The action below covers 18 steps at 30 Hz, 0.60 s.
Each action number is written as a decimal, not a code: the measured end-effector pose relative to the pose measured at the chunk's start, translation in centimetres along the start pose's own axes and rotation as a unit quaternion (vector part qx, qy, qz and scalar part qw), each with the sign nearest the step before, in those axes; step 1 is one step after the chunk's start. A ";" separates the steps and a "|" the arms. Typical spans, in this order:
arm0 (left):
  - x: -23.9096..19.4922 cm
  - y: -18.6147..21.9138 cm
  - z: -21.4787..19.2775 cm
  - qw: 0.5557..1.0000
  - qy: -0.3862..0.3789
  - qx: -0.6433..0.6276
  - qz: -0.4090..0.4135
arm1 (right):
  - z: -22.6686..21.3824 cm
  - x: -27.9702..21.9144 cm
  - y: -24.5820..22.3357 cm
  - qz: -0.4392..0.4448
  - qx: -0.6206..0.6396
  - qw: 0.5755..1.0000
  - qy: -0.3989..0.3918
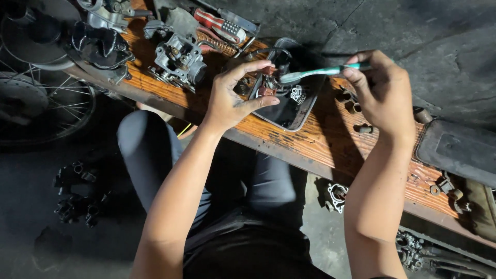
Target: The person cleans a carburetor part with a cloth, then uses a toothbrush to scrub small components in a tray. They wipe the parts again and reassemble the carburetor using a screwdriver.
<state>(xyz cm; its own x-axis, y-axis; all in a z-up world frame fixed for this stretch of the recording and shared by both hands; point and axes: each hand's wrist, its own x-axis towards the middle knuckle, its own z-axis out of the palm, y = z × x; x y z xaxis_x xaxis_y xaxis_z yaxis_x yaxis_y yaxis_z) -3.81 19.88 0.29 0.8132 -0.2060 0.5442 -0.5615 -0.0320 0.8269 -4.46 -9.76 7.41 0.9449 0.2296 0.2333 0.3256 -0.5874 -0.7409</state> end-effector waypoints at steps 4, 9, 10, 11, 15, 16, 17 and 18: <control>-0.1 -0.8 0.1 1.000 -0.014 -0.020 0.005 | 1.3 0.5 0.3 -0.025 -0.013 1.000 0.000; -0.4 -1.9 0.1 1.000 -0.012 0.005 -0.008 | 2.0 0.3 -0.1 -0.055 0.064 0.995 0.045; -0.4 -1.6 0.0 1.000 -0.010 0.005 -0.008 | 2.0 0.5 0.0 -0.056 0.064 0.995 0.044; -0.3 -1.4 0.0 1.000 -0.019 -0.006 -0.013 | 2.0 0.5 0.1 -0.063 0.023 0.997 0.040; -0.2 -1.1 0.0 0.999 -0.031 -0.016 -0.033 | 2.1 0.4 -0.3 -0.070 0.024 0.996 0.042; -0.2 -1.4 0.0 0.999 -0.030 -0.016 -0.032 | 2.0 0.4 -0.3 -0.070 0.023 0.996 0.042; -0.3 -1.6 0.1 0.999 -0.023 -0.006 -0.029 | 2.0 0.4 -0.3 -0.072 0.022 0.996 0.048; -0.4 -1.8 0.1 1.000 -0.015 0.005 -0.025 | 1.9 0.3 -0.3 -0.073 0.021 0.996 0.054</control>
<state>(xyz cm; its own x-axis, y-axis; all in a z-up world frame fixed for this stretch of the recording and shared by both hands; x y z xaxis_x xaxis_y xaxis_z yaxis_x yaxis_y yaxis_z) -3.14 19.95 -1.45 0.8359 -0.2331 0.4970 -0.5211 -0.0524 0.8519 -4.30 -8.00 6.49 0.8865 0.2242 0.4048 0.4601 -0.5201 -0.7196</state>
